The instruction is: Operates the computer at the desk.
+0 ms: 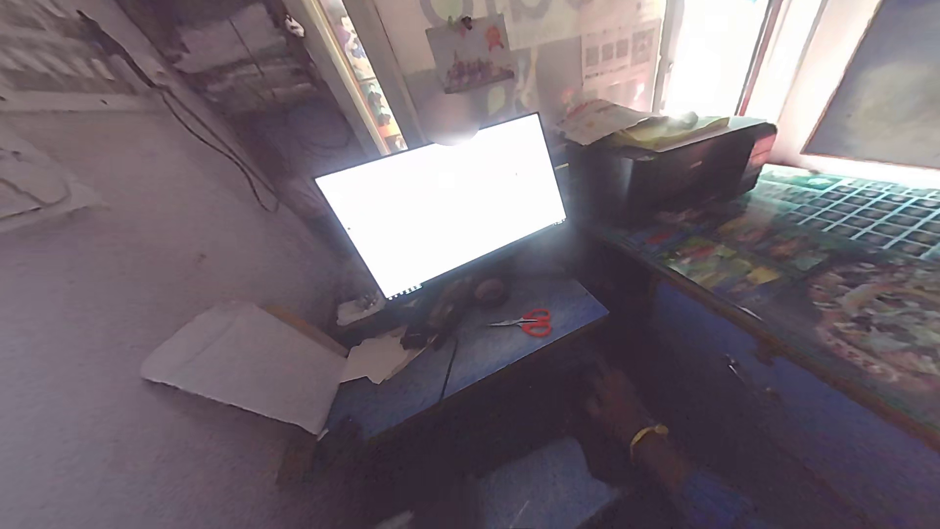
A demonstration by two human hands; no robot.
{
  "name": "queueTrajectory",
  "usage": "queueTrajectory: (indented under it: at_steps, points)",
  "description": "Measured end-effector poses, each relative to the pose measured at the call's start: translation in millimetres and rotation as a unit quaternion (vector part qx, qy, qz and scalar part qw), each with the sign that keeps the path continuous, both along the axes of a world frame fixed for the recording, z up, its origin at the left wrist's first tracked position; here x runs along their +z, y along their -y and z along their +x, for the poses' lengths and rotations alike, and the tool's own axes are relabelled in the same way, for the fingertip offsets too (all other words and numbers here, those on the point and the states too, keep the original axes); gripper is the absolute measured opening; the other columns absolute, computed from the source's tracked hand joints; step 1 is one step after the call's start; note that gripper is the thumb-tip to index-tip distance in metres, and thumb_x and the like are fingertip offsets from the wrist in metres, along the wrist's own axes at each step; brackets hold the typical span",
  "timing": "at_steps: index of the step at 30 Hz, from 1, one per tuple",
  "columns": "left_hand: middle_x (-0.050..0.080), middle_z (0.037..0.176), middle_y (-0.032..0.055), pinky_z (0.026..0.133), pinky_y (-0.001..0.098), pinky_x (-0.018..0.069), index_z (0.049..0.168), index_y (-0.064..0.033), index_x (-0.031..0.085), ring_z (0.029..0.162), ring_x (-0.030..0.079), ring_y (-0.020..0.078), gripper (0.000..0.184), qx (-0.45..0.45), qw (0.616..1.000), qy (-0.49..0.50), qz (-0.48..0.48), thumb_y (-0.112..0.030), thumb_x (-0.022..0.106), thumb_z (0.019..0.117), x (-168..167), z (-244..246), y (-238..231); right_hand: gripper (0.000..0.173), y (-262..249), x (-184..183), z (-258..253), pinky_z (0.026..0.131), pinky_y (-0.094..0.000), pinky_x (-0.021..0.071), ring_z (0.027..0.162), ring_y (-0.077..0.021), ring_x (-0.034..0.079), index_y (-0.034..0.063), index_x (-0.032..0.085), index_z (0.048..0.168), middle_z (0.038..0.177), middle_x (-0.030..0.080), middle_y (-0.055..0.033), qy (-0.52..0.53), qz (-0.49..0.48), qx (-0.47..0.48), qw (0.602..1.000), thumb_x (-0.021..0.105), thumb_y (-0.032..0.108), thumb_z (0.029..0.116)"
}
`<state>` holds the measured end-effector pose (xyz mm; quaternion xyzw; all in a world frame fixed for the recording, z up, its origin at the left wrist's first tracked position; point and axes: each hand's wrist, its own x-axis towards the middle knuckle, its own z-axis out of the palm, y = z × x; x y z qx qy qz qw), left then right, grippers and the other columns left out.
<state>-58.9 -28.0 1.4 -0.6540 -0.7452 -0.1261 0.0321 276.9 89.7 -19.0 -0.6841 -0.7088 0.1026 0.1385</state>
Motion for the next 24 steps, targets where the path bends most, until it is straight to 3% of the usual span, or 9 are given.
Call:
queueTrajectory:
  at_steps: [1,4,7,10,15,24]
  points:
    - [0.067,0.132,0.0189,0.116,0.0555,0.0361,0.119,-0.0071,0.074,0.133,0.056,0.0399,0.049,-0.059,0.994,-0.016,0.094,-0.042,0.043,0.1043,-32,4,-17,0.058,0,1,1,0.118,-0.0547,0.0363,0.146,-0.0350,0.043,0.0161,0.054,0.148,0.157,0.047,-0.0139,0.005,0.002,0.001,1.000,0.058,0.042,0.0960]
    - [0.050,0.154,0.0163,0.119,0.0561,0.0324,0.139,-0.0166,0.065,0.144,0.044,0.0382,0.047,-0.115,0.991,0.012,0.068,-0.039,0.052,0.0999,-37,30,-39,0.060,0,12,3,0.118,-0.0551,0.0359,0.146,-0.0368,0.041,0.0134,0.054,0.148,0.158,0.044,-0.0175,0.006,-0.016,-0.003,1.000,0.060,0.042,0.0957]
    - [0.045,0.158,0.0164,0.120,0.0579,0.0312,0.141,-0.0176,0.062,0.147,0.041,0.0373,0.050,-0.138,0.984,0.011,0.115,-0.045,0.050,0.1013,-55,33,-49,0.059,-2,7,4,0.116,-0.0554,0.0390,0.145,-0.0364,0.043,0.0159,0.057,0.147,0.157,0.047,-0.0160,0.009,-0.018,-0.008,1.000,0.060,0.042,0.0939]
    - [0.042,0.160,0.0148,0.123,0.0578,0.0268,0.143,-0.0130,0.060,0.150,0.036,0.0365,0.059,-0.126,0.990,0.005,0.067,-0.052,0.041,0.1039,-54,34,-48,0.057,2,4,1,0.117,-0.0575,0.0374,0.146,-0.0373,0.042,0.0148,0.058,0.145,0.158,0.045,-0.0158,0.011,-0.020,0.004,1.000,0.056,0.042,0.0960]
    - [0.039,0.161,0.0183,0.123,0.0574,0.0252,0.146,-0.0039,0.054,0.151,0.035,0.0371,0.062,-0.119,0.991,0.040,0.052,-0.047,0.040,0.1042,-53,37,-50,0.055,1,3,3,0.119,-0.0567,0.0336,0.147,-0.0377,0.039,0.0159,0.059,0.144,0.160,0.042,-0.0138,0.017,-0.006,0.008,1.000,0.054,0.044,0.0968]
    - [0.039,0.161,0.0207,0.122,0.0591,0.0268,0.148,-0.0034,0.052,0.149,0.036,0.0404,0.059,-0.135,0.987,0.061,0.057,-0.042,0.041,0.1050,-53,36,-49,0.055,-1,-2,4,0.116,-0.0575,0.0363,0.144,-0.0375,0.044,0.0171,0.061,0.142,0.158,0.046,-0.0128,0.022,0.009,0.010,1.000,0.056,0.046,0.0955]
